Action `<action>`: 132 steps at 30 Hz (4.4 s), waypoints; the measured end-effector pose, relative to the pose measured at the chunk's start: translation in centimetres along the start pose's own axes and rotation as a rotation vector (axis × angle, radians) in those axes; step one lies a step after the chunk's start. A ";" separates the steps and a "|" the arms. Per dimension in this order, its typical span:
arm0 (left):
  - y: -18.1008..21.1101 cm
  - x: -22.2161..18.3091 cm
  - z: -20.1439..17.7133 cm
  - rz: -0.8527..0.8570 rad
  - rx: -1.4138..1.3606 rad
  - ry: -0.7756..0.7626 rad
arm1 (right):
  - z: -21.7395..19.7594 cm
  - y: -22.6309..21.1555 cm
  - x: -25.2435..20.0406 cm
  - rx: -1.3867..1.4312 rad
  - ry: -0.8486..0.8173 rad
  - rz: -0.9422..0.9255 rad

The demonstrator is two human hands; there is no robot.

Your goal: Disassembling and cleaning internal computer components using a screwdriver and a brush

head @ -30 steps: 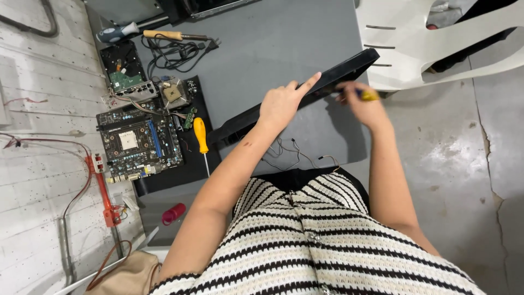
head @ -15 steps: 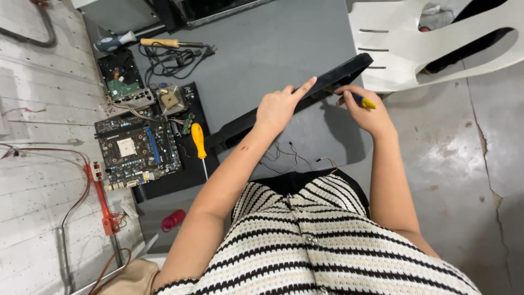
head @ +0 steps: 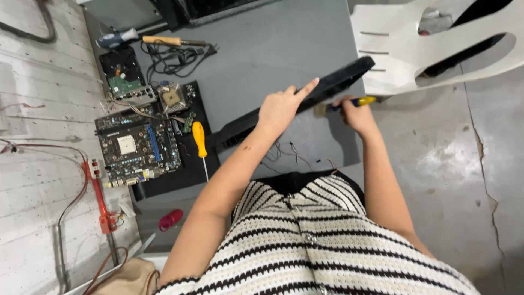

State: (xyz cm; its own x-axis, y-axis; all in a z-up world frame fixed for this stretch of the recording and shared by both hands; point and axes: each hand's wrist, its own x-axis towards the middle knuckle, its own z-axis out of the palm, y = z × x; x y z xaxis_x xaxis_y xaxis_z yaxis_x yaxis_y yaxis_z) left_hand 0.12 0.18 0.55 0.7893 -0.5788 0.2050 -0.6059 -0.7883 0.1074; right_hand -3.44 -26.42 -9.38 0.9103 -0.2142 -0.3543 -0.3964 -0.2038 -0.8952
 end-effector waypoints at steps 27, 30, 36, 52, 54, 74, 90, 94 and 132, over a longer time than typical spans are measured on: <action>0.0 -0.1 1.1 -0.005 0.076 0.109 | 4.5 4.9 -0.5 0.426 0.104 0.117; 0.0 -0.1 0.1 -0.005 0.012 0.030 | 3.5 5.9 0.5 0.409 0.365 0.013; -0.2 0.2 0.4 -0.013 -0.038 -0.021 | 5.5 4.9 -2.3 0.105 0.095 -0.086; -0.1 0.1 1.2 -0.007 0.015 -0.052 | 7.7 2.0 -7.0 -0.079 0.079 -0.679; -0.4 0.1 1.7 -0.015 0.048 -0.054 | 8.2 1.3 -7.6 0.113 -0.283 -0.351; -7.5 5.1 -2.6 -0.228 -0.656 -0.629 | 1.1 -0.4 -8.3 0.174 -0.090 -0.155; -9.7 6.0 0.0 -0.147 -0.710 -0.227 | 3.9 -9.8 -10.0 0.072 -0.007 -0.549; -8.8 5.2 -1.7 -0.156 -0.736 -0.196 | 5.1 -7.4 -8.4 -0.139 -0.043 -0.626; -4.8 -6.3 1.4 -0.558 -0.815 0.711 | 4.7 -13.1 -12.1 -0.423 0.004 -0.675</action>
State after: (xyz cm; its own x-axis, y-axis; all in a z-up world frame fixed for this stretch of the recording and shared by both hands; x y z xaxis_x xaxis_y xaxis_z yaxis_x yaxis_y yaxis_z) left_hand -1.79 7.25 -2.63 0.8856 0.2432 0.3957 -0.2874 -0.3823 0.8782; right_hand -8.64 -16.70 5.39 0.9698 0.0822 0.2296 0.2284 -0.6362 -0.7370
